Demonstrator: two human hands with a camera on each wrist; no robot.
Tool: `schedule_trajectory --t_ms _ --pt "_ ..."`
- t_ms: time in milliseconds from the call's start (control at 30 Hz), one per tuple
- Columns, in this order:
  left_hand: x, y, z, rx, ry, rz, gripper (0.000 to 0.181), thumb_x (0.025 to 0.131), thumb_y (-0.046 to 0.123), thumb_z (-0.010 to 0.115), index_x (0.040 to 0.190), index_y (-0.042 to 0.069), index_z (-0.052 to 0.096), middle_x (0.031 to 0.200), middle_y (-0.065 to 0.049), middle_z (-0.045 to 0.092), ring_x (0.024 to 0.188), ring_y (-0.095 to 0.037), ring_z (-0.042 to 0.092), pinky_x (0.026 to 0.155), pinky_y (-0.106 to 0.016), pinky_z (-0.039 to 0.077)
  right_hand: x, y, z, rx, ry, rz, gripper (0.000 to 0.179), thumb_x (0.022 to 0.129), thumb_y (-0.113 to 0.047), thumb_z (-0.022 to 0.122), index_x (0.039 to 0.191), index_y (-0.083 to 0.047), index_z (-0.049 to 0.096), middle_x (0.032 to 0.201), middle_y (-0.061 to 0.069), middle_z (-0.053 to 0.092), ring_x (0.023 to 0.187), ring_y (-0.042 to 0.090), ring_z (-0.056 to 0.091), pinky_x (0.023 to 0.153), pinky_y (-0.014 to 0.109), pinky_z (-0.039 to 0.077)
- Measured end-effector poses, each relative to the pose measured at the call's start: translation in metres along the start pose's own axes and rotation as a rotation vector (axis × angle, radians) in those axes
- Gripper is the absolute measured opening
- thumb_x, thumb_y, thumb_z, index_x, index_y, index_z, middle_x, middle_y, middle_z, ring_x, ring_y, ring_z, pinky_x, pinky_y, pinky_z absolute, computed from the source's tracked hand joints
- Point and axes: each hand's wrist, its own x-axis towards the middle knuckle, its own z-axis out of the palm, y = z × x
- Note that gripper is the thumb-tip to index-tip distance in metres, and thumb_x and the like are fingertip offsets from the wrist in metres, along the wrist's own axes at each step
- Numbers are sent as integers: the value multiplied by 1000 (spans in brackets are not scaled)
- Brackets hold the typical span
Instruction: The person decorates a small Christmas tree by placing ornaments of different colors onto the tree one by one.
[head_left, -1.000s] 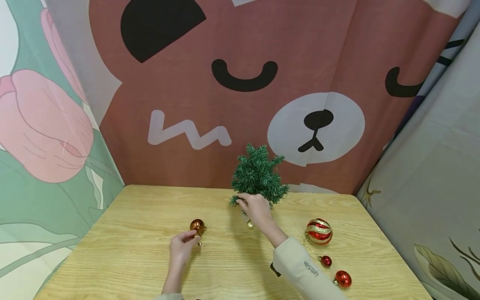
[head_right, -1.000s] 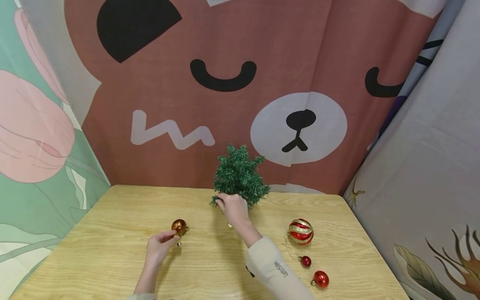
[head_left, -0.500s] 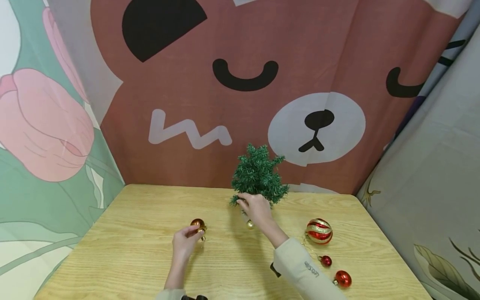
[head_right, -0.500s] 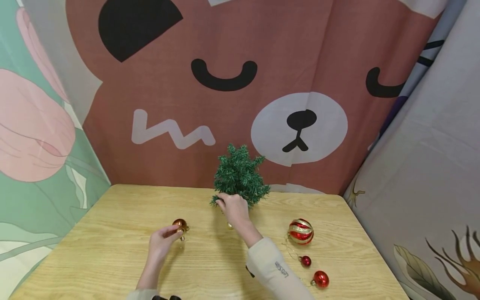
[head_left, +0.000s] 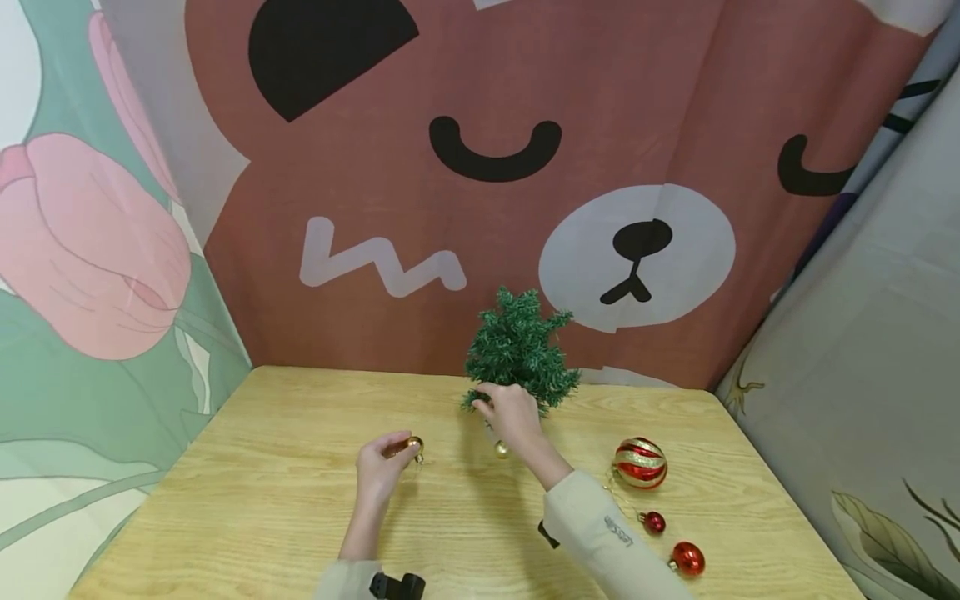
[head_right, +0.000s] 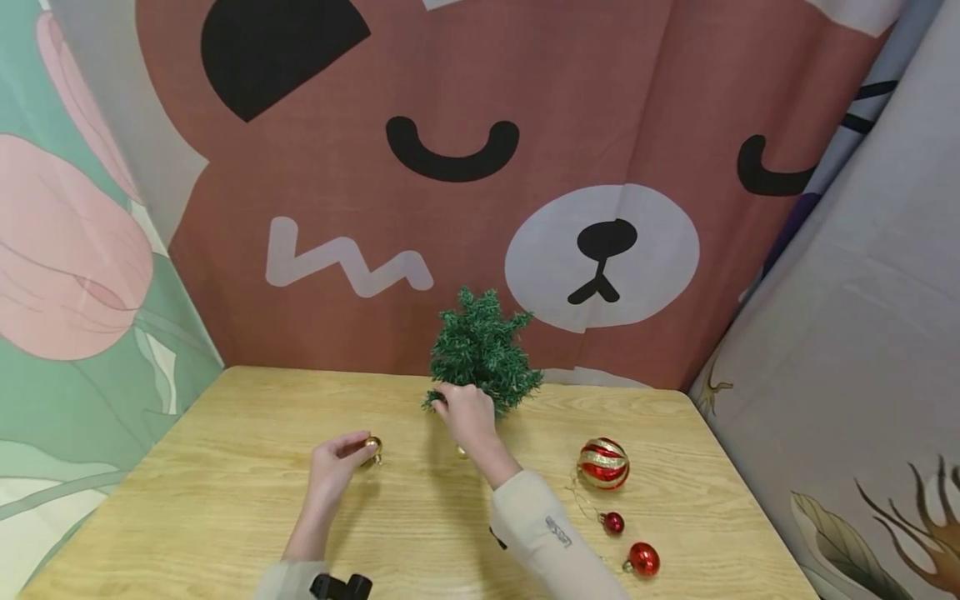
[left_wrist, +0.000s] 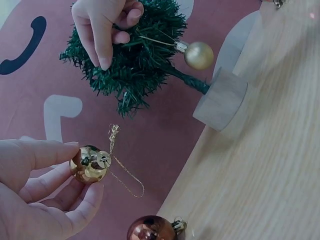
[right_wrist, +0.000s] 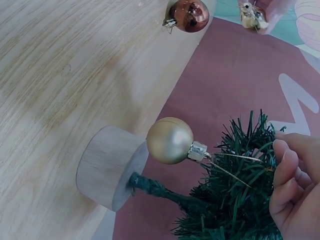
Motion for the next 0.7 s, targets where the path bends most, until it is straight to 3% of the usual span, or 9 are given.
schedule_trajectory --t_ms 100,433,700 --pt "2 3 2 -11 4 6 27 76 -1 69 100 -13 64 90 -17 66 74 -8 55 61 -15 46 1 0 0 -7 -14 5 23 82 -21 69 101 -9 71 60 1 65 35 2 39 34 14 19" --pt "6 16 8 -33 -7 -4 26 79 2 69 102 -9 65 94 -15 66 79 -10 56 63 -17 46 1 0 1 -3 -25 7 22 82 -19 69 102 -10 71 55 0 61 33 1 27 34 14 15" --pt "11 28 15 -76 -21 11 26 78 1 70 101 -9 65 92 -15 66 71 -8 59 52 -16 42 1 0 1 -8 -26 14 22 83 -20 68 103 -10 71 51 -2 58 32 1 25 34 14 15"
